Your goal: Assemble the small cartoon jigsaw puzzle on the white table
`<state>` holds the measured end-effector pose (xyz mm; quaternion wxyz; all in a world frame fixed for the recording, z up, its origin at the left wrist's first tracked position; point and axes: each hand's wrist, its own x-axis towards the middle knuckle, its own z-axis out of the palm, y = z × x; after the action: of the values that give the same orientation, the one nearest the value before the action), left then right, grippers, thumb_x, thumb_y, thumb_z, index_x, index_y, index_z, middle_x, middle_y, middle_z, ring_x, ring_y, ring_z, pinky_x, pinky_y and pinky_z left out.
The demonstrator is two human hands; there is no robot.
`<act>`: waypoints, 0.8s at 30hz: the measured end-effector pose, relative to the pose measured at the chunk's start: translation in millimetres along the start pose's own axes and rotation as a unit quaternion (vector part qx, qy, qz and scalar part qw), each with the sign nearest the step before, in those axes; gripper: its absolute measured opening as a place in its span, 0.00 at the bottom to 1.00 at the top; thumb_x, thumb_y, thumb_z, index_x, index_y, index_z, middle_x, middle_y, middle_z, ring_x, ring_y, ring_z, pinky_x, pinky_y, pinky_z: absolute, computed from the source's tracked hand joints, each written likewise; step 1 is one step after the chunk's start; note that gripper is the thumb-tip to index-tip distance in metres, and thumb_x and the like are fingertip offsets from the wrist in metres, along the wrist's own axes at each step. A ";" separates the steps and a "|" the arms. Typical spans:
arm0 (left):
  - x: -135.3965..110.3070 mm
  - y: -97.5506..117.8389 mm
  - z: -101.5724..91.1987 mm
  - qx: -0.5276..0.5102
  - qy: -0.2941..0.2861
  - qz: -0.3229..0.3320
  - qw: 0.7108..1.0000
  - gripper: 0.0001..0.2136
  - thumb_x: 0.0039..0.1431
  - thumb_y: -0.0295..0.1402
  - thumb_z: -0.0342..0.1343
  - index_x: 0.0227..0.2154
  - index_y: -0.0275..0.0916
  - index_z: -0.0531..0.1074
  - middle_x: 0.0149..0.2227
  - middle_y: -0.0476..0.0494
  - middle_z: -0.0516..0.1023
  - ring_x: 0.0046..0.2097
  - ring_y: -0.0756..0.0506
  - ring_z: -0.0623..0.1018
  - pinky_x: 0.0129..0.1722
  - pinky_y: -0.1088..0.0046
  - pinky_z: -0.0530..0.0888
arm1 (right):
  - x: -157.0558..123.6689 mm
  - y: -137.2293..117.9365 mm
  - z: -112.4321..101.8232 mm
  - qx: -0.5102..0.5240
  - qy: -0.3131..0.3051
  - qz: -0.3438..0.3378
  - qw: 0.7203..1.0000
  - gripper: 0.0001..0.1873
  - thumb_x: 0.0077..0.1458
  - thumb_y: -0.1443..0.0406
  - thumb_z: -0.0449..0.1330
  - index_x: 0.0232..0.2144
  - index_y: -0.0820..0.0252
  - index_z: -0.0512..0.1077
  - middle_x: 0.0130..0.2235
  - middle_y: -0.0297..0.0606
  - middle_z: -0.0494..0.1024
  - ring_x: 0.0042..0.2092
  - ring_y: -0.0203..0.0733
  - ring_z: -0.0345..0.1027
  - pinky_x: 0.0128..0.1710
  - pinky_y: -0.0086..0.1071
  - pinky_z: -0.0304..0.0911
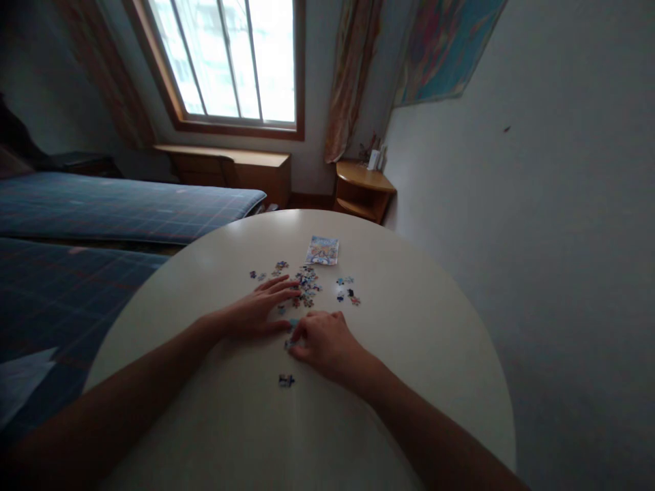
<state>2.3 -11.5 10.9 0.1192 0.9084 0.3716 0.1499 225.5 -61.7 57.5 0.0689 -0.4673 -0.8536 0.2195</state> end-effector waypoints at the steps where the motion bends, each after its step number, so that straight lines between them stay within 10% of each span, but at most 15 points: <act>1: 0.1 -0.3 0.4 -0.001 0.001 -0.001 1.000 0.31 0.60 0.46 0.59 0.64 0.46 0.60 0.69 0.42 0.56 0.71 0.36 0.51 0.68 0.51 0.54 | 0.1 -0.4 0.2 0.001 0.002 0.000 1.000 0.06 0.52 0.63 0.66 0.35 0.54 0.80 0.37 0.36 0.80 0.43 0.44 0.72 0.49 0.41 0.54; 24: -0.4 -5.0 3.7 -0.010 0.010 0.005 1.000 0.32 0.58 0.47 0.61 0.64 0.48 0.60 0.69 0.42 0.56 0.70 0.34 0.52 0.68 0.50 0.54 | 4.7 4.2 4.4 -0.007 0.027 0.011 1.000 0.06 0.52 0.61 0.66 0.33 0.54 0.81 0.36 0.36 0.80 0.42 0.44 0.73 0.49 0.42 0.54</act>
<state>0.2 -8.7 5.7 0.1235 0.9076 0.3667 0.1628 224.7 -57.2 51.4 0.0856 -0.4826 -0.8481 0.2014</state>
